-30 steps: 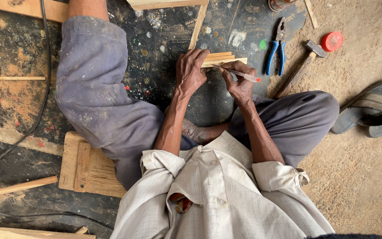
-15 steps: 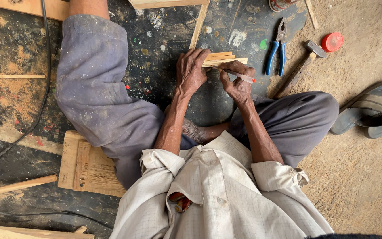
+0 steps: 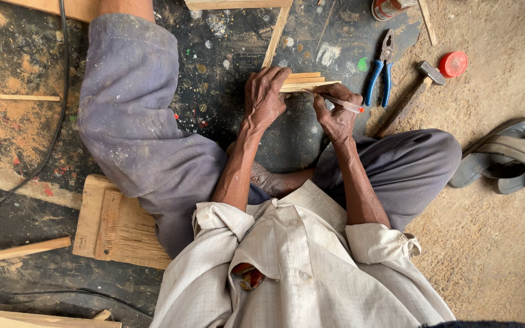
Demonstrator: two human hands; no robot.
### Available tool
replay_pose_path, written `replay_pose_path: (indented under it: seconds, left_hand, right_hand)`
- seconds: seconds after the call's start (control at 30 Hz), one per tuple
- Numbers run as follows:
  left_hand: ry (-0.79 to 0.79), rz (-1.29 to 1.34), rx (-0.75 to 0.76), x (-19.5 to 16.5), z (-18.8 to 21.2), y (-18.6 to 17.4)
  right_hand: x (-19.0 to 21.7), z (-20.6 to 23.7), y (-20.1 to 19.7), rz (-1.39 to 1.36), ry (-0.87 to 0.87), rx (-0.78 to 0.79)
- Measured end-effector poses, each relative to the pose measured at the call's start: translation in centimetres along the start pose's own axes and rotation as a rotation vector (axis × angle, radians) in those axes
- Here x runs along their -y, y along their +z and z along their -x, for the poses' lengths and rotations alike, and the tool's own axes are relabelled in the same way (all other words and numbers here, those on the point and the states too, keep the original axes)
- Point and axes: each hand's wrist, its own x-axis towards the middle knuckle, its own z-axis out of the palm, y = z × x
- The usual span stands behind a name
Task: The person assembles small wooden frames by hammering nails into wooden pieces. They pick up nails, position them on the wood, and use a hammer to drive them in. The person also marks wood with a pencil and fits the pieces together to form rectangular frames.
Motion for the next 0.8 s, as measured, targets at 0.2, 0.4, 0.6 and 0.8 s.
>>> replay_pose_path:
  seconds: [0.2, 0.4, 0.6, 0.8]
  left_hand:
    - [0.020, 0.022, -0.015, 0.3, 0.3, 0.3]
    - [0.014, 0.007, -0.007, 0.5, 0.4, 0.6]
    - [0.012, 0.019, 0.014, 0.4, 0.5, 0.3]
    - [0.011, 0.020, 0.013, 0.3, 0.3, 0.0]
  right_hand:
    - [-0.4, -0.9, 1.1, -0.054, 0.052, 0.006]
    - [1.5, -1.0, 1.2, 0.062, -0.041, 0.047]
    - [2.1, -1.1, 0.9, -0.002, 0.012, 0.013]
    - [1.1, -1.1, 0.5, -0.016, 0.061, 0.018]
